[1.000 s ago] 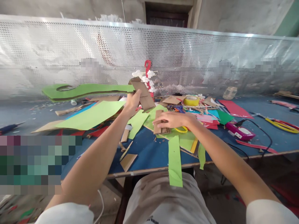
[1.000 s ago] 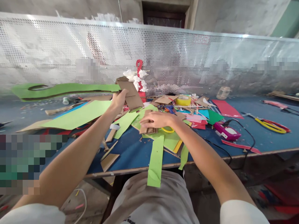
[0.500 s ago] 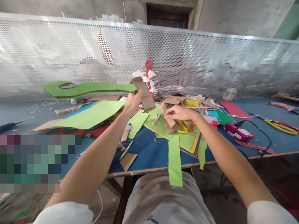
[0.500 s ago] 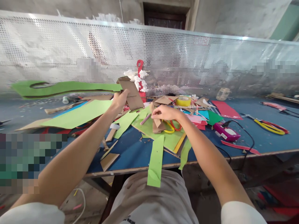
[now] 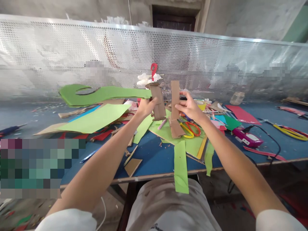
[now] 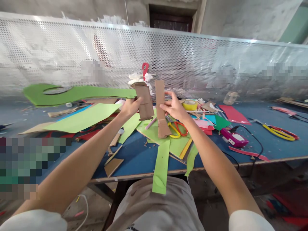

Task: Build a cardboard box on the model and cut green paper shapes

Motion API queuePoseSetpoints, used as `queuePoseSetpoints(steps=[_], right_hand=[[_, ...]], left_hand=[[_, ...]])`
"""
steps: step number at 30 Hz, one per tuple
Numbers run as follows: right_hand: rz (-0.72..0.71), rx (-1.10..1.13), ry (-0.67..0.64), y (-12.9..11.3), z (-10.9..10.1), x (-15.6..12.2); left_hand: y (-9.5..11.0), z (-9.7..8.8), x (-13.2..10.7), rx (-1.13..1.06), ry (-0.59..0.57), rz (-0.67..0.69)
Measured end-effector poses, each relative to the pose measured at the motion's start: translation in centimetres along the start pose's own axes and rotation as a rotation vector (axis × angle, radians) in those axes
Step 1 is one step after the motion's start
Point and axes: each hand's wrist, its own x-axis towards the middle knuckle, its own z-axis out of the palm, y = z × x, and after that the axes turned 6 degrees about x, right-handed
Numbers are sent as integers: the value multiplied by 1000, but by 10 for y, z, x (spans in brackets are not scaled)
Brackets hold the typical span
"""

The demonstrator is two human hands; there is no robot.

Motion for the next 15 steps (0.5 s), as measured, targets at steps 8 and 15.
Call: queuePoseSetpoints(steps=[8,15], right_hand=[[-88,-52,-68,0,21,1],[-60,-81,-45,3,24,3]], left_hand=[[9,13,-10,42,-81,157],[2,15,-12,-11,-155,145]])
